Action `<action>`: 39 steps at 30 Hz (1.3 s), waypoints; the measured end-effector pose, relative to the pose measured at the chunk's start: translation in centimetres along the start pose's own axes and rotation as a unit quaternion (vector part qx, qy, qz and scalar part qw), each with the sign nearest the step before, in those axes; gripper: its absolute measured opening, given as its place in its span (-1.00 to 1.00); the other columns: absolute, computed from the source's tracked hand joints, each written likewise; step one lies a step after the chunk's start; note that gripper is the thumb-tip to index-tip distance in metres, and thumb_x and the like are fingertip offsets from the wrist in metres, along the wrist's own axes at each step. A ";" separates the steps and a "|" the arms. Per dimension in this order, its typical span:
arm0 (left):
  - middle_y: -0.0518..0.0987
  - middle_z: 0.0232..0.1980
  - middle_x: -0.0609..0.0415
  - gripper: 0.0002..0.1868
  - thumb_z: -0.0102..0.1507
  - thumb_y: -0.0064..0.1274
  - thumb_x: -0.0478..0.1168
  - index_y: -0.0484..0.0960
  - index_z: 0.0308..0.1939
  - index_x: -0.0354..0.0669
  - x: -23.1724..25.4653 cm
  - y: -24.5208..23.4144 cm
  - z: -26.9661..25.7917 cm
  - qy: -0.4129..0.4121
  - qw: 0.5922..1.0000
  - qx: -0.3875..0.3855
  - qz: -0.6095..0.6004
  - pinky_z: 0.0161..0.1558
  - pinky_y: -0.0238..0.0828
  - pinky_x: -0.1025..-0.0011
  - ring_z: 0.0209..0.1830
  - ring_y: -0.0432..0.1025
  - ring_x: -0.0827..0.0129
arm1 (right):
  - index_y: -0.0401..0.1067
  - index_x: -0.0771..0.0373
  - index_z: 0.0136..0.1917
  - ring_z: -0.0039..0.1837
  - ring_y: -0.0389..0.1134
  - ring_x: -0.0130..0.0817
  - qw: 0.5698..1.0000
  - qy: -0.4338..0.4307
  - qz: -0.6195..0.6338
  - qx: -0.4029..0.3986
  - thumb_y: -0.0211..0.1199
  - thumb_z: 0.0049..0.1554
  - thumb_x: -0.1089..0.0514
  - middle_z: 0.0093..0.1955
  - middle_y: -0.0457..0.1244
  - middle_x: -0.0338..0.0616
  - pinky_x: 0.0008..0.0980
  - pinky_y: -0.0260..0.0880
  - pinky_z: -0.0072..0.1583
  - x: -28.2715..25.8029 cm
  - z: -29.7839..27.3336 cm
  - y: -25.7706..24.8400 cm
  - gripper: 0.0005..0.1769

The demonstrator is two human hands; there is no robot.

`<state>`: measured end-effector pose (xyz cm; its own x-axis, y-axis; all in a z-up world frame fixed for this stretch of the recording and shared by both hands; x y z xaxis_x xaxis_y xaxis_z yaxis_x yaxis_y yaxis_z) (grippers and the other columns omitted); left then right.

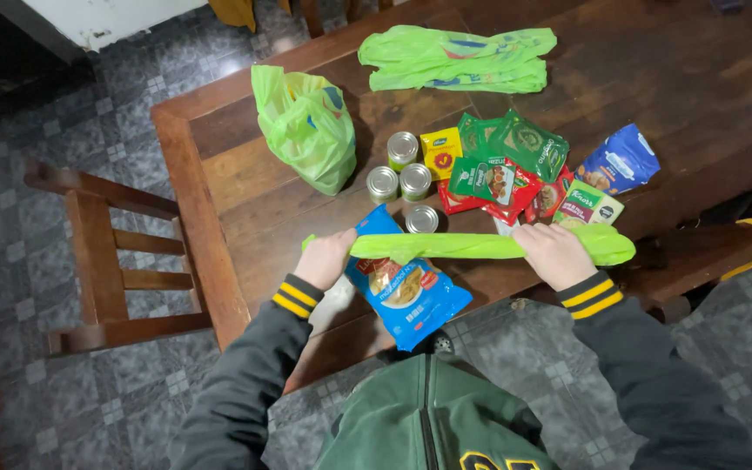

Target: Unpacking various grocery items from plastic bags onto a wooden table.

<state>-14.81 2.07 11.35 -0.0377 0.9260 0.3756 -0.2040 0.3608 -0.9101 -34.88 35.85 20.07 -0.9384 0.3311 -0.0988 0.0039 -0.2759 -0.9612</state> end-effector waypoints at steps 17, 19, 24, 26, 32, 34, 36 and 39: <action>0.55 -0.06 -0.21 -0.64 0.18 0.15 -0.28 0.47 0.04 -0.18 -0.1 -4.2 1.0 -0.131 0.969 0.163 -0.135 -0.07 0.43 0.05 -0.06 0.48 -0.17 | 0.40 0.13 0.20 -0.14 0.41 0.09 0.993 0.001 0.065 -0.102 0.29 0.04 0.03 -0.06 0.39 0.03 -0.01 0.41 -0.12 9.7 6.4 0.8 -0.55; 0.51 0.03 -0.23 -0.54 0.19 0.17 -0.27 0.43 0.15 -0.22 0.5 -3.9 1.7 -0.154 0.949 0.232 -0.150 -0.03 0.43 0.07 0.00 0.47 -0.18 | 0.40 0.11 0.20 -0.11 0.42 0.07 0.991 -0.002 0.083 -0.105 0.28 0.07 0.04 0.00 0.40 0.00 -0.03 0.42 -0.09 13.4 7.6 1.5 -0.58; 0.42 0.06 -0.18 -0.44 0.23 0.17 -0.15 0.34 0.25 -0.21 2.4 -0.6 2.9 -0.317 0.901 0.212 -0.207 -0.17 0.46 0.17 -0.19 0.52 0.02 | 0.43 0.22 0.22 0.09 0.39 0.13 0.987 0.037 0.151 -0.037 0.20 0.17 0.18 0.09 0.37 0.09 -0.04 0.42 0.09 21.0 13.8 3.4 -0.66; 0.42 0.06 -0.17 -0.48 0.24 0.16 -0.16 0.37 0.23 -0.20 3.9 1.2 3.6 -0.318 0.910 0.181 -0.192 -0.16 0.46 0.18 -0.20 0.51 0.02 | 0.43 0.22 0.22 0.11 0.38 0.13 0.985 0.040 0.166 -0.023 0.19 0.18 0.20 0.09 0.37 0.09 -0.04 0.41 0.10 23.8 17.0 4.1 -0.68; 0.46 0.05 -0.10 -0.62 0.20 0.16 -0.22 0.49 0.09 -0.13 6.6 6.4 2.8 -0.268 0.944 0.128 -0.145 -0.13 0.50 0.21 -0.10 0.49 0.00 | 0.41 0.24 0.28 0.20 0.31 0.13 0.987 0.020 0.145 0.072 0.23 0.16 0.22 0.12 0.32 0.08 -0.03 0.32 0.23 29.4 25.2 6.3 -0.60; 0.47 0.06 -0.08 -0.64 0.18 0.18 -0.24 0.52 0.04 -0.10 5.9 9.1 1.3 -0.256 0.949 0.133 -0.127 -0.13 0.51 0.23 -0.04 0.49 0.00 | 0.40 0.24 0.30 0.22 0.28 0.12 0.987 0.027 0.131 0.088 0.24 0.14 0.23 0.12 0.29 0.07 -0.02 0.28 0.25 30.9 27.5 7.5 -0.57; 0.48 0.06 -0.02 -0.70 0.14 0.22 -0.29 0.60 -0.04 -0.05 4.2 13.1 -1.4 -0.293 0.937 0.124 -0.145 -0.07 0.54 0.27 -0.05 0.56 0.18 | 0.45 0.17 0.27 0.25 0.25 0.05 0.989 0.048 0.089 0.112 0.24 0.11 0.28 0.15 0.28 -0.01 -0.02 0.23 0.31 32.8 29.2 9.7 -0.57; 0.49 0.01 0.03 -0.70 0.04 0.29 -0.35 0.68 -0.16 -0.02 1.2 19.7 -4.3 -0.291 0.927 0.187 -0.146 -0.01 0.57 0.27 -0.04 0.58 0.27 | 0.46 0.13 0.28 0.26 0.24 0.07 0.986 0.099 0.090 0.097 0.21 0.15 0.26 0.18 0.28 -0.06 -0.01 0.19 0.38 37.7 30.5 16.6 -0.59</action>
<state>-14.66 10.78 -6.88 -0.4265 0.5390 0.7263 -0.6089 0.4227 -0.6712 -80.67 16.24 8.24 -0.8431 0.4251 -0.3293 0.0798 -0.5067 -0.8584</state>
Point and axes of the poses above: each hand's wrist, its own z-axis towards the middle knuckle, its own y-axis out of the palm, x = y × z, the point moved 4 cm from there along z, towards the middle knuckle
